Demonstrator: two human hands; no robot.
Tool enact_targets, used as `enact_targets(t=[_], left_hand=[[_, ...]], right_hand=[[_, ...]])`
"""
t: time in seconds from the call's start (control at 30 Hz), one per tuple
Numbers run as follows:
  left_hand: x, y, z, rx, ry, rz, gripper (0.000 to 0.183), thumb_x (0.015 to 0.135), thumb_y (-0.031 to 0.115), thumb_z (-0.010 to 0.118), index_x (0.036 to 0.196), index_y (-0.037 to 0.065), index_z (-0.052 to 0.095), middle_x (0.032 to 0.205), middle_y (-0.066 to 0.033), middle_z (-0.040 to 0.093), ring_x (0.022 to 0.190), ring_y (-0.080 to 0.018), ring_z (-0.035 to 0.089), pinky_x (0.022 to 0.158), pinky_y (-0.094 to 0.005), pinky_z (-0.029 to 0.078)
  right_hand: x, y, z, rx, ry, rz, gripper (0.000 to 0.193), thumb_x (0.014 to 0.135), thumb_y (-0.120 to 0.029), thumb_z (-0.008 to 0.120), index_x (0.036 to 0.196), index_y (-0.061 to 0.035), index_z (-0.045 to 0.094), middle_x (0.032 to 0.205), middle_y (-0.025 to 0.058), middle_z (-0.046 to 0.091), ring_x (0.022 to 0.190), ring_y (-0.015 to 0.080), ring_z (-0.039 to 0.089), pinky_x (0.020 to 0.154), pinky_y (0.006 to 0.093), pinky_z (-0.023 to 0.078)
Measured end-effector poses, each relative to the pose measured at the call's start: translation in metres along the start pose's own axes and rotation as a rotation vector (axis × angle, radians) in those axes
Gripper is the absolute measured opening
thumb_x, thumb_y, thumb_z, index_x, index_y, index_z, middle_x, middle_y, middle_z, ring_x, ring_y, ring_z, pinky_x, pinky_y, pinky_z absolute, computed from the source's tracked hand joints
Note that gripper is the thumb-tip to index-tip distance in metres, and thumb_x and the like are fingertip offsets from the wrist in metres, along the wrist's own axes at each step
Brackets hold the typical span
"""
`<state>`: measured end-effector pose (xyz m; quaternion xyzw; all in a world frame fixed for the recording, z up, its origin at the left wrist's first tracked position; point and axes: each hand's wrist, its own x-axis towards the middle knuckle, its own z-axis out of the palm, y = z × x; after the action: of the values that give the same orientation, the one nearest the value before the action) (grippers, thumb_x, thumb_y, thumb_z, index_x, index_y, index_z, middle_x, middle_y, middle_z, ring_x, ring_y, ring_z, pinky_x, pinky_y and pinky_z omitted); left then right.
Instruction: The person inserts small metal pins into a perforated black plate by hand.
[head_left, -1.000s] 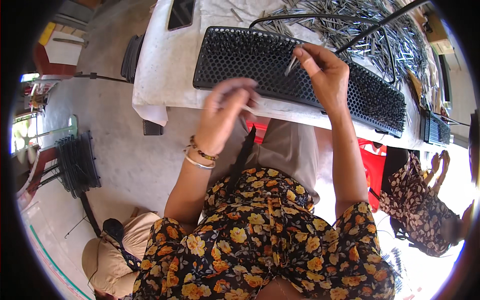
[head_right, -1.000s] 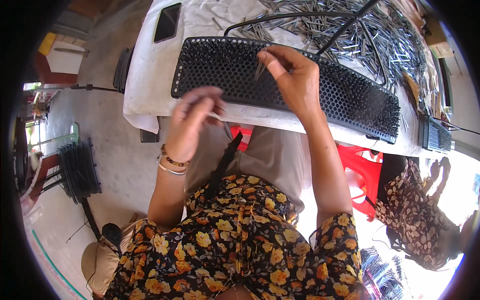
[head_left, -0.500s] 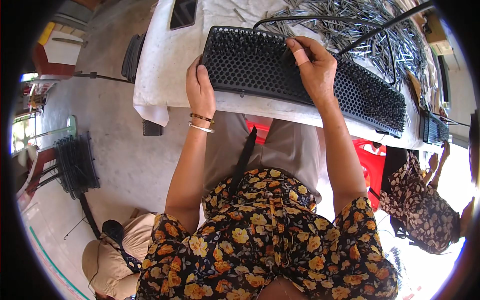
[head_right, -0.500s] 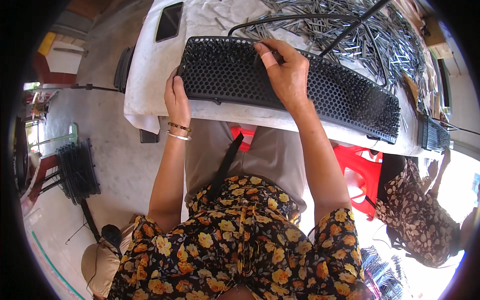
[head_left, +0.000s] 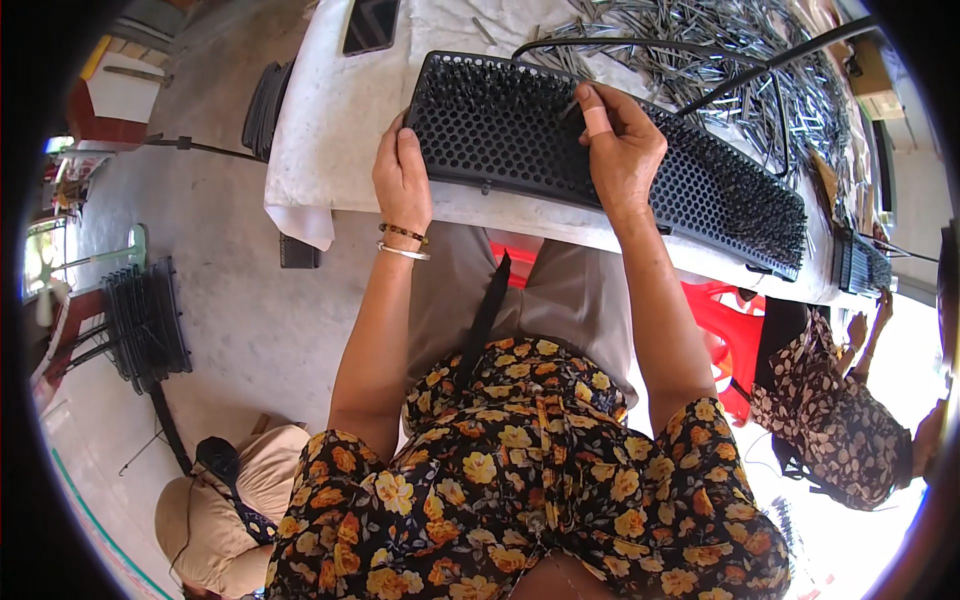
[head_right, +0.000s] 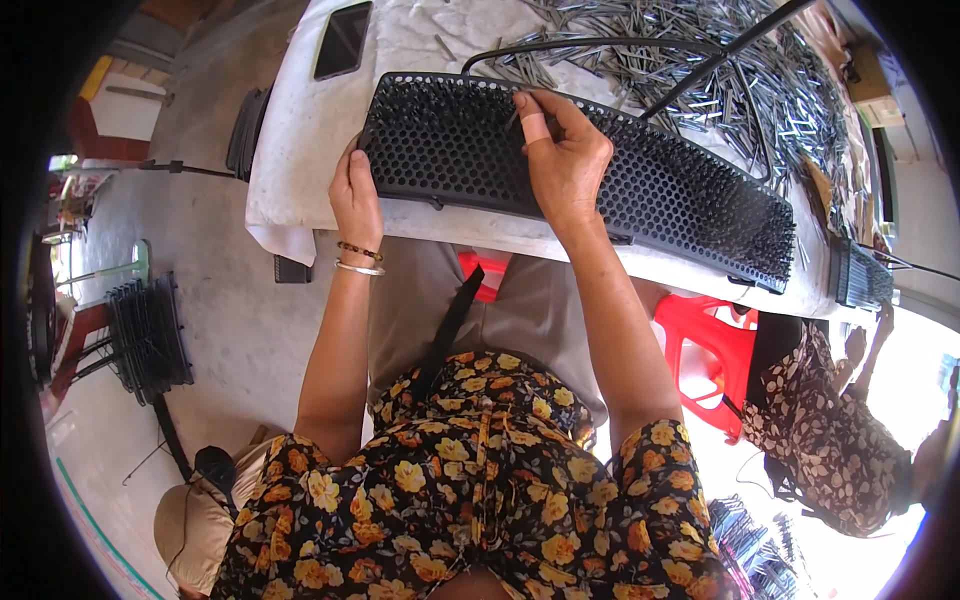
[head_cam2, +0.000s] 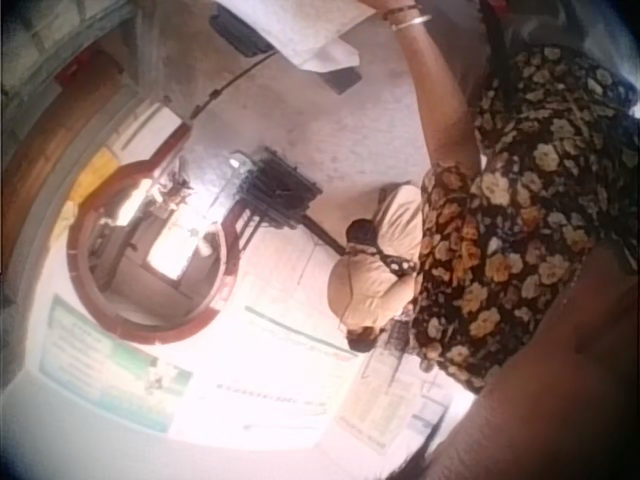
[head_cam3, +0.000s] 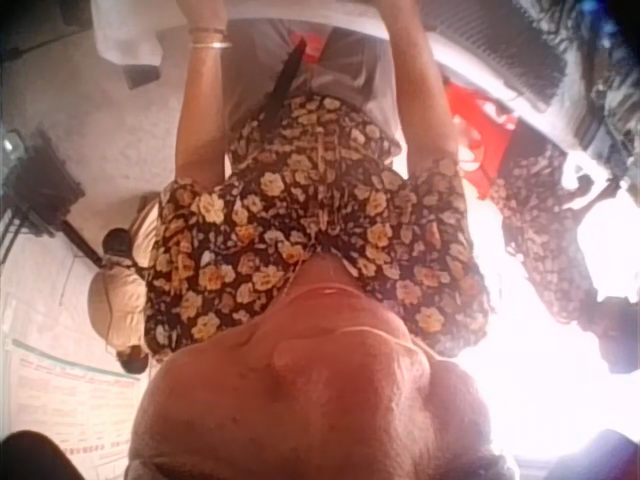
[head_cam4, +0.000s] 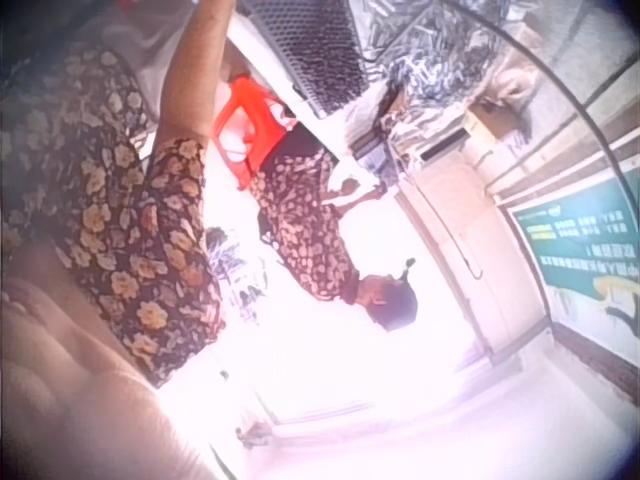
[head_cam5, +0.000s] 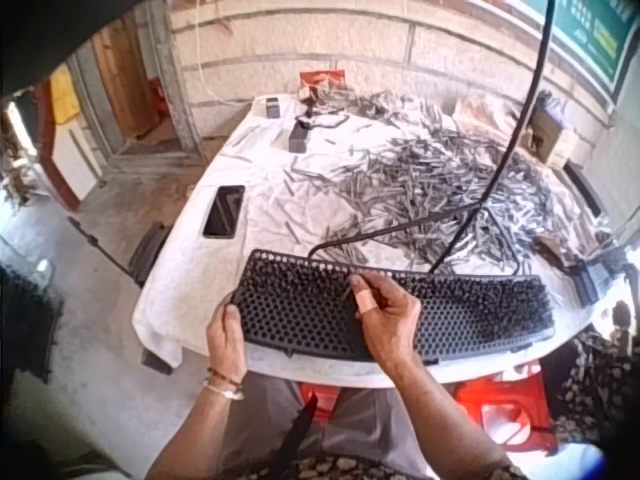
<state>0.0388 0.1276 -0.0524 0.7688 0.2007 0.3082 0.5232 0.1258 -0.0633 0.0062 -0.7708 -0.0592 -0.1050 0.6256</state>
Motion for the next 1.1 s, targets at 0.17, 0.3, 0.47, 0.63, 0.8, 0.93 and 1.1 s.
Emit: enact_targets(t=[0.17, 0.3, 0.47, 0.63, 0.8, 0.93, 1.1], left_hand=[[-0.002, -0.002, 0.001, -0.014, -0.001, 0.009, 0.036, 0.095, 0.023, 0.042, 0.117, -0.003, 0.054, 0.107, -0.0150, 0.062, 0.098, -0.0213, 0.058, 0.087, -0.0294, 0.043], [-0.002, -0.002, 0.000, -0.020, 0.006, -0.021, 0.036, 0.095, 0.023, 0.043, 0.116, -0.003, 0.055, 0.105, -0.0147, 0.062, 0.097, -0.0210, 0.058, 0.087, -0.0291, 0.043], [-0.002, -0.001, 0.001, -0.033, 0.001, -0.027, 0.036, 0.095, 0.023, 0.043, 0.116, -0.003, 0.055, 0.104, -0.0144, 0.062, 0.096, -0.0210, 0.058, 0.086, -0.0294, 0.043], [0.001, 0.001, 0.002, -0.019, -0.019, 0.004, 0.036, 0.095, 0.023, 0.042, 0.116, -0.004, 0.055, 0.103, -0.0139, 0.063, 0.095, -0.0209, 0.058, 0.086, -0.0297, 0.043], [0.002, -0.006, -0.004, 0.017, -0.022, 0.034, 0.037, 0.094, 0.023, 0.043, 0.116, -0.005, 0.055, 0.105, -0.0142, 0.062, 0.096, -0.0203, 0.057, 0.086, -0.0302, 0.043], [0.013, -0.004, -0.016, 0.070, -0.087, -0.081, 0.036, 0.095, 0.021, 0.042, 0.116, -0.005, 0.055, 0.107, -0.0132, 0.062, 0.100, -0.0200, 0.057, 0.090, -0.0288, 0.041], [0.081, 0.049, -0.003, 0.012, -0.209, 0.098, 0.031, 0.092, 0.019, 0.049, 0.112, -0.004, 0.058, 0.107, -0.0112, 0.062, 0.100, -0.0173, 0.058, 0.090, -0.0286, 0.043]], right_hand=[[-0.005, 0.004, -0.003, -0.024, -0.042, -0.053, 0.018, 0.080, -0.012, 0.070, 0.095, -0.0025, 0.069, 0.072, 0.0032, 0.065, 0.058, 0.0060, 0.055, 0.054, 0.0200, 0.044], [-0.004, 0.006, -0.009, -0.163, -0.166, -0.321, 0.015, 0.080, -0.008, 0.068, 0.094, -0.0029, 0.068, 0.085, 0.0081, 0.068, 0.069, 0.0156, 0.063, 0.063, 0.0243, 0.049], [0.003, 0.007, -0.013, -0.233, -0.211, -0.528, 0.014, 0.080, -0.005, 0.066, 0.094, -0.0020, 0.067, 0.093, 0.0106, 0.066, 0.075, 0.0210, 0.065, 0.066, 0.0263, 0.051], [-0.003, -0.011, -0.033, -0.003, -0.121, -0.195, 0.013, 0.083, -0.007, 0.065, 0.094, 0.0008, 0.067, 0.086, 0.0078, 0.064, 0.062, 0.0087, 0.056, 0.056, 0.0221, 0.045], [-0.015, -0.003, -0.078, -0.170, -0.065, -0.178, 0.012, 0.083, -0.006, 0.064, 0.093, 0.0005, 0.067, 0.083, 0.0076, 0.064, 0.061, 0.0104, 0.056, 0.055, 0.0222, 0.044], [-0.011, 0.009, -0.113, -0.301, 0.014, -0.259, 0.012, 0.083, -0.006, 0.064, 0.092, 0.0010, 0.067, 0.080, 0.0079, 0.064, 0.061, 0.0103, 0.056, 0.057, 0.0224, 0.044], [-0.011, 0.029, -0.118, -0.213, -0.012, -0.116, 0.009, 0.080, -0.006, 0.066, 0.088, -0.0006, 0.068, 0.073, 0.0070, 0.062, 0.055, 0.0109, 0.052, 0.052, 0.0236, 0.042]])
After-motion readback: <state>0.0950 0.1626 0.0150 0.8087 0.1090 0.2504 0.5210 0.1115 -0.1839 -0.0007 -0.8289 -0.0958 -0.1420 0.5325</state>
